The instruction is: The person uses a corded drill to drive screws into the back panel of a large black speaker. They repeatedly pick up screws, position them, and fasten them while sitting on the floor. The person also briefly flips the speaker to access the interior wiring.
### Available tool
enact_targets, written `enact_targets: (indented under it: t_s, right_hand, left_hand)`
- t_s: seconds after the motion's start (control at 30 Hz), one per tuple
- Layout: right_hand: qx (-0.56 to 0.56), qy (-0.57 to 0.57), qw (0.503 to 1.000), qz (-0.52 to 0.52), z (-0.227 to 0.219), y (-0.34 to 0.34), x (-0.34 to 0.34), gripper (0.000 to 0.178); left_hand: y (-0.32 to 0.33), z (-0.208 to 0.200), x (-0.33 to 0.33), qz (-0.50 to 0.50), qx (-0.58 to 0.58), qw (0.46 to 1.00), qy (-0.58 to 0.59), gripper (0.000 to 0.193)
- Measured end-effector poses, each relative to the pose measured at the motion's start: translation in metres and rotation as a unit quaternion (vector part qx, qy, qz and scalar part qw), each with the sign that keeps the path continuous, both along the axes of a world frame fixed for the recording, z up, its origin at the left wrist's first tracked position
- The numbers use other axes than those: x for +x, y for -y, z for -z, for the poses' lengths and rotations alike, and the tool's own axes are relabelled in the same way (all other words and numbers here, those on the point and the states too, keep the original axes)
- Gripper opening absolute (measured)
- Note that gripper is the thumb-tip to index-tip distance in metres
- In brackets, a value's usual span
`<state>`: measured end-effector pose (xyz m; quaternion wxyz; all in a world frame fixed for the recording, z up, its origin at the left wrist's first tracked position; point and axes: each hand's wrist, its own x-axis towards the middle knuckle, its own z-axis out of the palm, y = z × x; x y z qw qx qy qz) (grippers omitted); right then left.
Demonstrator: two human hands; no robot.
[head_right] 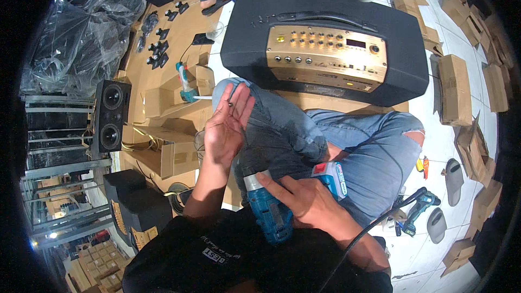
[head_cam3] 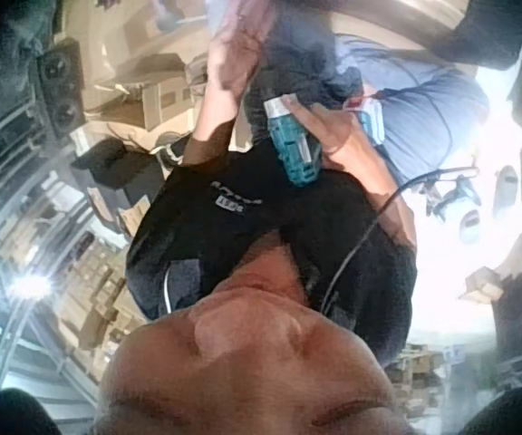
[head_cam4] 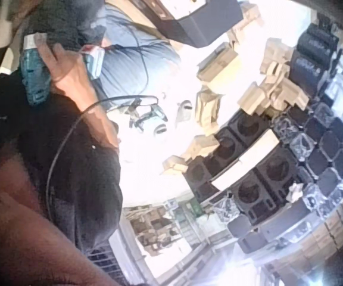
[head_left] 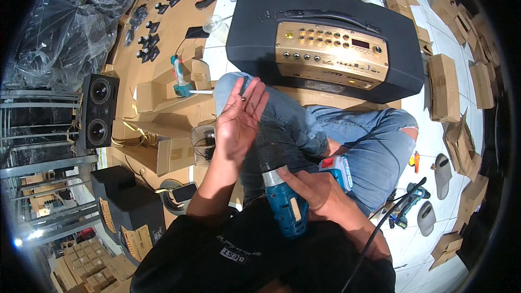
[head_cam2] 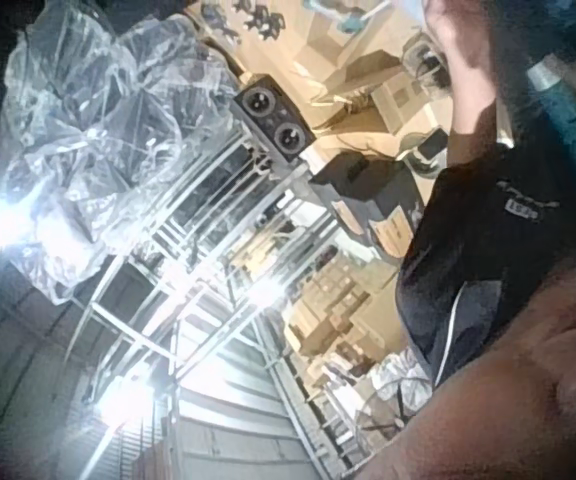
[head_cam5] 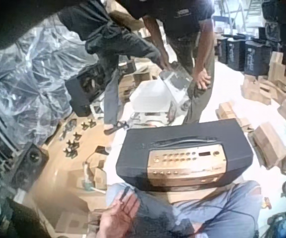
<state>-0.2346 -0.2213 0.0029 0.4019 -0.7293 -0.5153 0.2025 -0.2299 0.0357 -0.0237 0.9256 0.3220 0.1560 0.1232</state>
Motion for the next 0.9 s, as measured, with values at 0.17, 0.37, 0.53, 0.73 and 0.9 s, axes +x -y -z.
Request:
enact_targets:
  t_s: [0.17, 0.37, 0.53, 0.73, 0.9]
  right_hand:
    - [0.015, 0.002, 1.000, 0.012, 0.001, 0.008, -0.002, 0.117]
    - [0.022, -0.011, 0.999, 0.021, 0.002, 0.016, 0.001, 0.117]
    - [0.025, 0.000, 0.999, 0.021, 0.003, 0.020, 0.001, 0.117]
    - [-0.036, 0.079, 0.996, 0.033, -0.021, 0.032, 0.011, 0.100]
    - [-0.042, 0.130, 0.987, 0.080, -0.012, 0.038, 0.008, 0.092]
  left_hand:
    - [0.014, -0.009, 0.006, 0.015, 0.011, 1.000, -0.025, 0.057]
    - [0.019, -0.009, 0.007, 0.042, -0.002, 0.999, -0.028, 0.061]
    - [0.004, -0.003, 0.010, 0.131, 0.002, 0.991, 0.005, 0.062]
    - [0.005, -0.013, 0.025, 0.224, 0.077, 0.971, -0.009, 0.062]
    - [0.036, -0.009, 0.035, 0.166, 0.038, 0.985, -0.029, 0.051]
